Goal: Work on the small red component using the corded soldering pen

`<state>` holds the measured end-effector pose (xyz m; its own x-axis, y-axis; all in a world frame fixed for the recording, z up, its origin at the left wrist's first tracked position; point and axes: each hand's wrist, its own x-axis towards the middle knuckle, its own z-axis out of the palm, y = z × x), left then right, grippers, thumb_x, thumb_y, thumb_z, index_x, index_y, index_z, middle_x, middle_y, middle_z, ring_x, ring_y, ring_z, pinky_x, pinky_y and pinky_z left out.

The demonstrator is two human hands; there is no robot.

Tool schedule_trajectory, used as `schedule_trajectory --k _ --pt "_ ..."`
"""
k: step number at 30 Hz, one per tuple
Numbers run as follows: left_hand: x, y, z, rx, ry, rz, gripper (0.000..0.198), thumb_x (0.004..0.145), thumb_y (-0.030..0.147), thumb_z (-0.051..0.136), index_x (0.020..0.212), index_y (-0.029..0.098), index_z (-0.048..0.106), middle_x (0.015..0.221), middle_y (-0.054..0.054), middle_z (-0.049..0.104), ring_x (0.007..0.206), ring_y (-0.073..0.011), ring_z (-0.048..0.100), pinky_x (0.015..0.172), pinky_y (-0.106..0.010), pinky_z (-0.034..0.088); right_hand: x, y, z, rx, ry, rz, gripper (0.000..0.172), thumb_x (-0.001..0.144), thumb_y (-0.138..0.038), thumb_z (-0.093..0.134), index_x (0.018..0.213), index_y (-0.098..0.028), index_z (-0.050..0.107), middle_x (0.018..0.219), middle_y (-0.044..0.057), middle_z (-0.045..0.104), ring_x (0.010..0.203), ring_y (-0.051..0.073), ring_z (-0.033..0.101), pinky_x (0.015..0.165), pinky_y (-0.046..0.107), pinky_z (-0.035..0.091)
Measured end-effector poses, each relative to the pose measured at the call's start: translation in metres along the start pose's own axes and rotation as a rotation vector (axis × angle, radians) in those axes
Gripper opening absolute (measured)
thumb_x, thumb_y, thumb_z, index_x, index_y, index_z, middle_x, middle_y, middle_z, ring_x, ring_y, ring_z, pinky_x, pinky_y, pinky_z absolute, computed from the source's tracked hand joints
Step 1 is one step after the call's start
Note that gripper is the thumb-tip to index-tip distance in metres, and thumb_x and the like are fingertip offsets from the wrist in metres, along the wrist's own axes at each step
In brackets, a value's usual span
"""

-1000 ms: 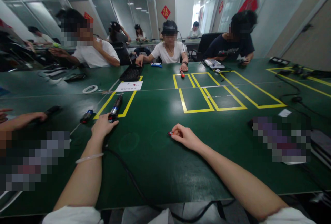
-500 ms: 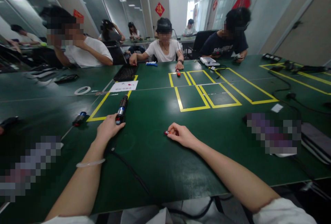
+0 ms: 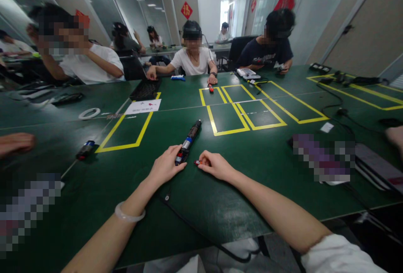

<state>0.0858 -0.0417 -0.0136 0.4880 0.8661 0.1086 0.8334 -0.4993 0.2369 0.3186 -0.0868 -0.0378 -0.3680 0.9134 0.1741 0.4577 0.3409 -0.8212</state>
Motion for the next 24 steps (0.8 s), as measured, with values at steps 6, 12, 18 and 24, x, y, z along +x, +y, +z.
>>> schedule_trajectory --k 6,12,18,24 --pt "-0.005 0.030 0.009 -0.118 -0.024 0.143 0.064 0.081 0.041 0.058 0.140 0.024 0.040 0.136 -0.009 0.048 0.120 -0.0269 0.051 0.094 -0.036 0.047 0.000 0.000 0.001 -0.144 -0.004 0.006 0.012 0.084 -0.020 0.064 0.089 -0.019 0.053 0.070 -0.004 0.059 0.060 0.012 0.054 0.056 0.021 0.034" --pt "-0.007 0.039 0.008 -0.115 -0.047 0.165 0.063 0.081 0.037 0.057 0.140 0.023 0.039 0.137 -0.010 0.047 0.119 -0.0272 0.051 0.092 -0.036 0.048 0.000 -0.001 0.002 -0.180 0.001 -0.004 0.017 0.081 -0.023 0.067 0.085 -0.020 0.051 0.069 -0.004 0.057 0.060 0.012 0.052 0.055 0.021 0.030" --pt "-0.008 0.041 0.008 -0.114 -0.048 0.156 0.064 0.082 0.038 0.057 0.141 0.022 0.038 0.137 -0.011 0.047 0.120 -0.0275 0.051 0.093 -0.037 0.048 0.002 0.004 0.006 -0.129 -0.001 -0.039 0.016 0.082 -0.020 0.066 0.089 -0.020 0.052 0.067 -0.005 0.054 0.058 0.011 0.051 0.057 0.020 0.032" --pt "-0.010 0.044 0.009 -0.081 -0.018 0.166 0.064 0.083 0.040 0.058 0.140 0.023 0.037 0.136 -0.010 0.047 0.118 -0.0253 0.051 0.093 -0.036 0.048 0.003 0.003 0.007 -0.024 -0.017 -0.085 0.010 0.082 -0.017 0.064 0.086 -0.018 0.055 0.068 -0.004 0.054 0.059 0.010 0.052 0.058 0.019 0.037"
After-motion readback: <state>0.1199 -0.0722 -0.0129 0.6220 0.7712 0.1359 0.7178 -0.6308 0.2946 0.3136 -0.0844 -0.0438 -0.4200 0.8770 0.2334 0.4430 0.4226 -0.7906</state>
